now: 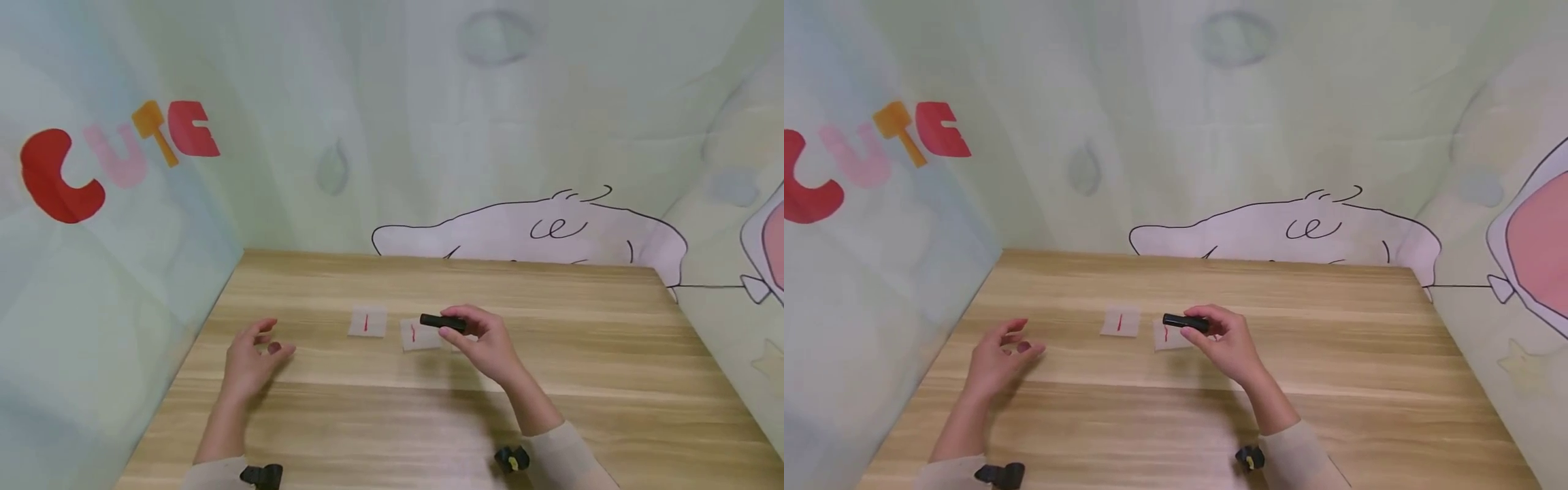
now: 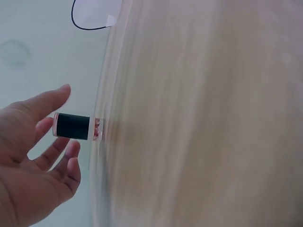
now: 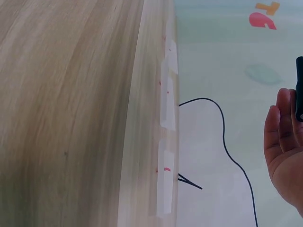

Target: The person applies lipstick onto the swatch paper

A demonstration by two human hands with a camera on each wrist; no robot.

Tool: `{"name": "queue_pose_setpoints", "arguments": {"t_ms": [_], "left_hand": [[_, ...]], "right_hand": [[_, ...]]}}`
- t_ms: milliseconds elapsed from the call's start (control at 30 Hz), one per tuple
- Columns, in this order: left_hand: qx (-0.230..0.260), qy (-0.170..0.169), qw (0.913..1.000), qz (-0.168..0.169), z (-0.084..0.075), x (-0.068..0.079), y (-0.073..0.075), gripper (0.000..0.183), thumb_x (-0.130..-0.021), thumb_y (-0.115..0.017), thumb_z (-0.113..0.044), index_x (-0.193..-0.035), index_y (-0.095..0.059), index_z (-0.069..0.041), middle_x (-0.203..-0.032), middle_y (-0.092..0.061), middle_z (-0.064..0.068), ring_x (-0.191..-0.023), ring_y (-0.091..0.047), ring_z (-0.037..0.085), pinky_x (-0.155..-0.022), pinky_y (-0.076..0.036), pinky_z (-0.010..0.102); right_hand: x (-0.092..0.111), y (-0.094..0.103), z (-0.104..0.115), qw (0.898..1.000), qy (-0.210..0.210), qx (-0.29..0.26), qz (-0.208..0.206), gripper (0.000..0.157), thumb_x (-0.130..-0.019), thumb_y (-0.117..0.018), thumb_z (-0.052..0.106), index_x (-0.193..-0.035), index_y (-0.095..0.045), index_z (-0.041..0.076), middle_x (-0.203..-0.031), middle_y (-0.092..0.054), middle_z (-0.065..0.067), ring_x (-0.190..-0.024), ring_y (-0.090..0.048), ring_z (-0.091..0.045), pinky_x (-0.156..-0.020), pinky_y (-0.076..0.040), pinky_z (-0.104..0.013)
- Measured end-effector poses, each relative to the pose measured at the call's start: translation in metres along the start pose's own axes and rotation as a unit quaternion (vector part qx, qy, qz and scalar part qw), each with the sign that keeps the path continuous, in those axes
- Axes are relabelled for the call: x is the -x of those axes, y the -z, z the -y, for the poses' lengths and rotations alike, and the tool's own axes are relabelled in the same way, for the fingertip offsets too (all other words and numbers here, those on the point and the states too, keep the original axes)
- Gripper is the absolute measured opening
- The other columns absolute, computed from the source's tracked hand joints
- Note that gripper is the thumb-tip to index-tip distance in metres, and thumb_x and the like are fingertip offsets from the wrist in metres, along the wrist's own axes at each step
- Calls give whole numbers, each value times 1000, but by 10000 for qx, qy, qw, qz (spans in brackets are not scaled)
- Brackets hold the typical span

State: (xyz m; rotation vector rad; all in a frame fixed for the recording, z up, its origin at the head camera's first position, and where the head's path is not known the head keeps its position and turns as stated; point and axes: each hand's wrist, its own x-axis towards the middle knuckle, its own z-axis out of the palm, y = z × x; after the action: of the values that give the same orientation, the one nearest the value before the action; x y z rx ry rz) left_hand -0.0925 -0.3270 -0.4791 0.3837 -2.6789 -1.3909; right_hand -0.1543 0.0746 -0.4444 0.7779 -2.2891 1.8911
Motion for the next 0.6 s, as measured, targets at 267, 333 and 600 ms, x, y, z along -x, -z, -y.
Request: {"name": "queue_pose_setpoints", "arguments": {"t_ms": [267, 333, 600], "left_hand": [[-521, -182, 9985, 49, 8, -5, -4, 62, -89, -78, -14, -141, -50, 5, -130, -53, 28, -111, -56, 39, -95, -44, 51], [-572, -195, 9981, 102, 8, -5, -5, 61, -88, -78, -11, -139, -51, 7, -126, -56, 30, -106, -58, 37, -93, -45, 50], [-808, -223, 9962, 227, 5, -6, -8, 57, -82, -83, -9, -129, -56, 10, -109, -62, 26, -100, -59, 38, -91, -47, 52]], "right_hand": [[1, 1, -3, 10000, 66, 53, -4, 24, -86, -77, -4, -109, -71, -4, -100, -71, -13, -80, -65, -10, -66, -53, -24], [1, 2, -3, 10000, 28, 65, 9, 24, -86, -77, -3, -109, -71, -2, -100, -71, -13, -80, -65, -10, -68, -54, -24], [2, 5, -3, 9999, 113, 115, -17, 23, -87, -77, -3, -109, -72, -1, -99, -71, -14, -80, -65, -10, -67, -54, -25]]}}
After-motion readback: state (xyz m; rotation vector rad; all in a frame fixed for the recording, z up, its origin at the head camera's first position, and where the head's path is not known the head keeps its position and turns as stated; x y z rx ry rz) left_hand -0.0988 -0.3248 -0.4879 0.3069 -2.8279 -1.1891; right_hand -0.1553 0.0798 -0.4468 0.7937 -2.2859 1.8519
